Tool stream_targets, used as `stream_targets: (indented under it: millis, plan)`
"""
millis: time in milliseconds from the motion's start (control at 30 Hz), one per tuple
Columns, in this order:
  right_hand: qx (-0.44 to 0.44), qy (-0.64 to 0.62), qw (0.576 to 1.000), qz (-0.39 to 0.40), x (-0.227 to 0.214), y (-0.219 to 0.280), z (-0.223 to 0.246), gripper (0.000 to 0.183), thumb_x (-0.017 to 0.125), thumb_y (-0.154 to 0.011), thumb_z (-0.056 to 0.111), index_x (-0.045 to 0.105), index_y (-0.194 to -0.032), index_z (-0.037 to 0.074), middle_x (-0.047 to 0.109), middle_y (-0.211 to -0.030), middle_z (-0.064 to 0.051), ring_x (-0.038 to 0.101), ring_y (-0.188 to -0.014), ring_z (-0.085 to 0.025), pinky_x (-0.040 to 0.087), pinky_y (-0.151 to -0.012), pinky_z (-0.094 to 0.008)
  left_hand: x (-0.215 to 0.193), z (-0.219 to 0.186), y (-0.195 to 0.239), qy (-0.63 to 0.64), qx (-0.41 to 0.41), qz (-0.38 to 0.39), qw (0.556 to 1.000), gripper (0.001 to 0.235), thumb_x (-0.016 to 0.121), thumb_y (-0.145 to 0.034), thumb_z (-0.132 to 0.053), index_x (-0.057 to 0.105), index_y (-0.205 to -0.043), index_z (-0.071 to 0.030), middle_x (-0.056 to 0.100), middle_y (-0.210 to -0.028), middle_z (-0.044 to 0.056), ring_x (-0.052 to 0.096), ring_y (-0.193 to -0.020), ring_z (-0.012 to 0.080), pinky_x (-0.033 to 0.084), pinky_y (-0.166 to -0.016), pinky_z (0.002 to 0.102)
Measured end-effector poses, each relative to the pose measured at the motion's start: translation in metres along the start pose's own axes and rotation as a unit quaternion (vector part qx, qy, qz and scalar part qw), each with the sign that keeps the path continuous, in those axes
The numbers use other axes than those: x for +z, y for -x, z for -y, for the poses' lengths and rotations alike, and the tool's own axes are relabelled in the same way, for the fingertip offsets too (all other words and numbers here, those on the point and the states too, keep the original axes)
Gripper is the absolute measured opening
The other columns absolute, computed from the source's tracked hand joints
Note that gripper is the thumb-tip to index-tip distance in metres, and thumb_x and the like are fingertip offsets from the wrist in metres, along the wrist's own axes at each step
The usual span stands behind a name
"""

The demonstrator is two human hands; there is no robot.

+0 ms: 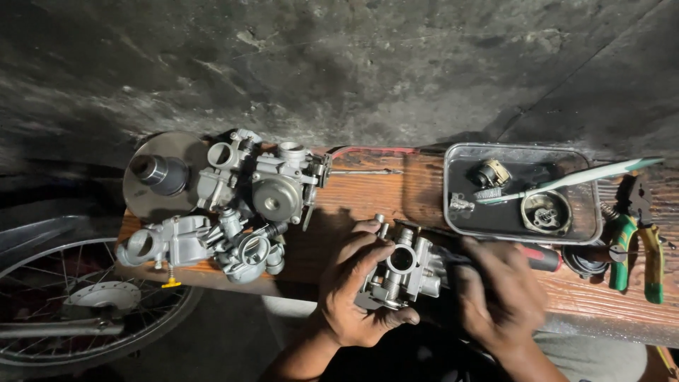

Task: The person uses a screwdriver to unscrew and disassemble a carburetor on a wooden workbench. They remove the screws and separate the carburetor body, then wipe the internal components with a black cloth.

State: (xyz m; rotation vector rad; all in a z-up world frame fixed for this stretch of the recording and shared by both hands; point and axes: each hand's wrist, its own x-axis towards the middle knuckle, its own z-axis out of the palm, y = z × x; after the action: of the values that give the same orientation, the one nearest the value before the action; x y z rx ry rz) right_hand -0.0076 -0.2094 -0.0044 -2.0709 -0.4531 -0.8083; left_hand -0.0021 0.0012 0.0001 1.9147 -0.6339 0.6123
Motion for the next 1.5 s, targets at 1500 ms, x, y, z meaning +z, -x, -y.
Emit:
stream_targets:
  millis: [1500]
  plan:
    - [-0.176,-0.053,0.973,0.137,-0.015,0.009,-0.016,0.041,0.049,-0.100,0.039,0.075,-0.110,0.010,0.058,-0.099,-0.009,0.055,-0.097,-0.030,0.051,-0.100,-0.058,0.005,0.002,0.004,-0.017,-0.011,-0.013,1.000,0.071,0.064,-0.093,-0.061,0.061,-0.132,-0.002,0.064,-0.125,0.021,0.067,-0.124,0.0421,0.056,-0.112,0.054]
